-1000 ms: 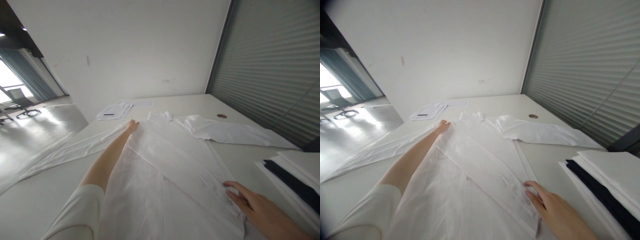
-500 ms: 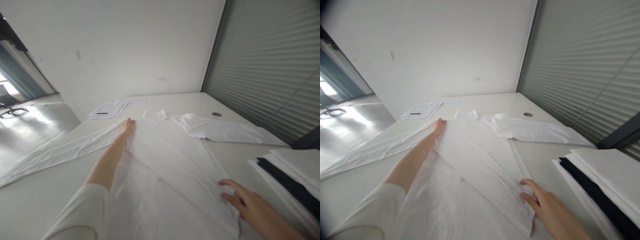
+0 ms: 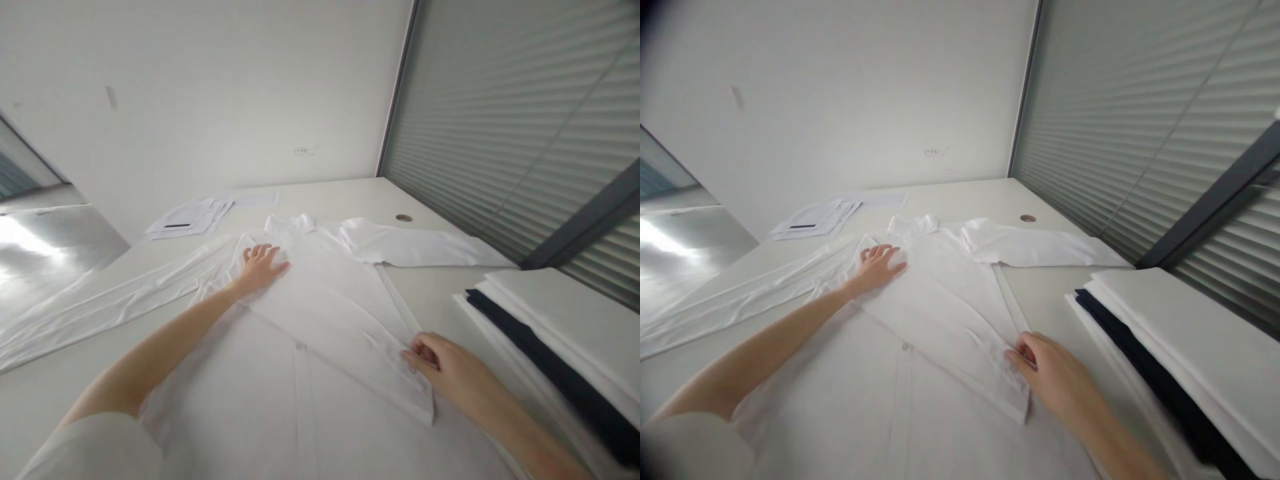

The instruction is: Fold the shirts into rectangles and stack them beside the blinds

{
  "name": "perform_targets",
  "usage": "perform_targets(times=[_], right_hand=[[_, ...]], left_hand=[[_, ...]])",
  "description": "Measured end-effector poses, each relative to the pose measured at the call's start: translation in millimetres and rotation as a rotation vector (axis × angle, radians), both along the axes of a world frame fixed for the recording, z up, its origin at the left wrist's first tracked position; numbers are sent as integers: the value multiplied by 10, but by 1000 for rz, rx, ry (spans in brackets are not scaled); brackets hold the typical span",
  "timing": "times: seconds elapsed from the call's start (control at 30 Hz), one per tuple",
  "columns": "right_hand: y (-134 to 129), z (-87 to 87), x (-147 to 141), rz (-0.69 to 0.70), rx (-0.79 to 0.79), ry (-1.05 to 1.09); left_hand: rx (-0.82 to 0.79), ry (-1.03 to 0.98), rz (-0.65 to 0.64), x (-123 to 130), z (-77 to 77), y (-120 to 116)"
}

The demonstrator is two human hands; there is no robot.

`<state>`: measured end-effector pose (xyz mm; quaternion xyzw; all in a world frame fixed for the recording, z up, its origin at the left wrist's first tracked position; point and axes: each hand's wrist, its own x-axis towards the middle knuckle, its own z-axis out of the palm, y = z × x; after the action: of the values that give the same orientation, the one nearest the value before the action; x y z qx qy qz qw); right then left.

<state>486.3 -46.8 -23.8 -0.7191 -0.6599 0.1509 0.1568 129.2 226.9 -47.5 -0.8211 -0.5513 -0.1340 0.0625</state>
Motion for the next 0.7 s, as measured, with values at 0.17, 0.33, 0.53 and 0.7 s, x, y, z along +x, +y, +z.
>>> perform_targets(times=[0.17,0.33,0.53,0.7], right_hand=[[-30,100,42,-21,118,13],[-63,154,-182,139,530,-50],[-29,-78,-568,317,363,-218],[-17,-254,-588,314,194,-272]], left_hand=[[-189,110,-25,119,-107,-288],[-181,150,-15,139,-57,-324],[-196,148,1,146,-32,-326],[-222,128,0,151,-29,-330]])
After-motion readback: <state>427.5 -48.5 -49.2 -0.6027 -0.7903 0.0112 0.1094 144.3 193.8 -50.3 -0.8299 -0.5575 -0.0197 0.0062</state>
